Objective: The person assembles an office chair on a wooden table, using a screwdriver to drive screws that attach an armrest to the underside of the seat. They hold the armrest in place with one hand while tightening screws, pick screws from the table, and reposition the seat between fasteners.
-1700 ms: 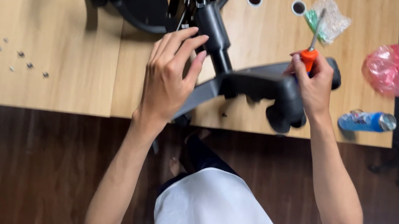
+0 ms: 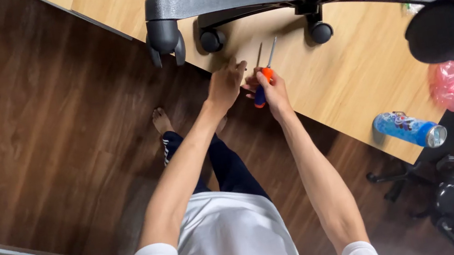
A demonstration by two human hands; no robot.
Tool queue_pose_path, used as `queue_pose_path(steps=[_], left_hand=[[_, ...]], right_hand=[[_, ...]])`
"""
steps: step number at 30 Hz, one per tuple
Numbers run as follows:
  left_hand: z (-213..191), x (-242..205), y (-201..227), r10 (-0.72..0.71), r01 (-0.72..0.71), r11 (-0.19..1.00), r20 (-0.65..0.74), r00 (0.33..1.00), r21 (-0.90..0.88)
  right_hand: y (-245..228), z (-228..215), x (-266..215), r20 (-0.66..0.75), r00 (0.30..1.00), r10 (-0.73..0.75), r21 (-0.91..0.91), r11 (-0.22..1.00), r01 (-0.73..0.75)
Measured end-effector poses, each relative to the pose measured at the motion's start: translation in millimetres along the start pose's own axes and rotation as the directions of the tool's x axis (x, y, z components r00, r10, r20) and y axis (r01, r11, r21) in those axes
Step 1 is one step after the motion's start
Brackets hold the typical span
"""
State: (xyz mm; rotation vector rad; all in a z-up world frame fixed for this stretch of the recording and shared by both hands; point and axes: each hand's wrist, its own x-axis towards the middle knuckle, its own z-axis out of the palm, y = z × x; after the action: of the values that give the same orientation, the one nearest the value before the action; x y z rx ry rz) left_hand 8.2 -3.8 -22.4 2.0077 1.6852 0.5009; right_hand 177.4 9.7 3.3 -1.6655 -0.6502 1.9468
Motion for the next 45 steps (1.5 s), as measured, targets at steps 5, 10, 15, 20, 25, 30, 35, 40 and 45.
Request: queue_pose_path(steps=[5,10,15,20,25,30,35,40,45], left_hand=[[30,6,-12,-0.035,0.034,0.999,-0.017,0.999,-0.026],[-6,-7,0,-0.159,0.145,0.927,-0.011,0.987,-0.347],[-120,-35,69,-0.172,0.121,0.960,-0.188,0.967,-0.254],[-239,-39,130,-0.055,-0.014,0.981,-0.342,0.938,-0.195],[-318,-14,121,-0.011,-0.050,0.994,-0.531,0.847,-0.100],[-366,2,46,-0.211,0.102,0.973,-0.620,0.756,-0.206],[-369,20,-69,-0.317,0.197,0.946,-0.616,0.721,-0.256],[-358,61,-193,-0.417,0.251,0.901,-0.549,0.725,-0.353],[-360,87,-315,-0.413,0.366,0.908,-0.572,0.709,-0.201]], right_hand=[[9,-5,16,0.019,0.998,0.059,0.022,0.998,-0.059],[-7,14,-1,0.095,0.993,0.074,-0.027,0.997,-0.071],[2,35,-50,0.110,0.979,-0.169,-0.245,0.950,0.192],[-102,70,-150,0.203,0.887,-0.415,-0.267,0.848,0.458],[-209,103,-161,0.298,0.552,-0.779,-0.343,0.452,0.823],[-255,139,-99,0.257,0.232,-0.938,-0.301,0.150,0.942],[-258,168,-61,0.280,0.369,-0.886,-0.431,0.228,0.873],[-255,188,-35,0.274,0.675,-0.686,-0.660,0.376,0.650],[-275,211,-34,0.082,0.848,-0.523,-0.836,0.427,0.344]])
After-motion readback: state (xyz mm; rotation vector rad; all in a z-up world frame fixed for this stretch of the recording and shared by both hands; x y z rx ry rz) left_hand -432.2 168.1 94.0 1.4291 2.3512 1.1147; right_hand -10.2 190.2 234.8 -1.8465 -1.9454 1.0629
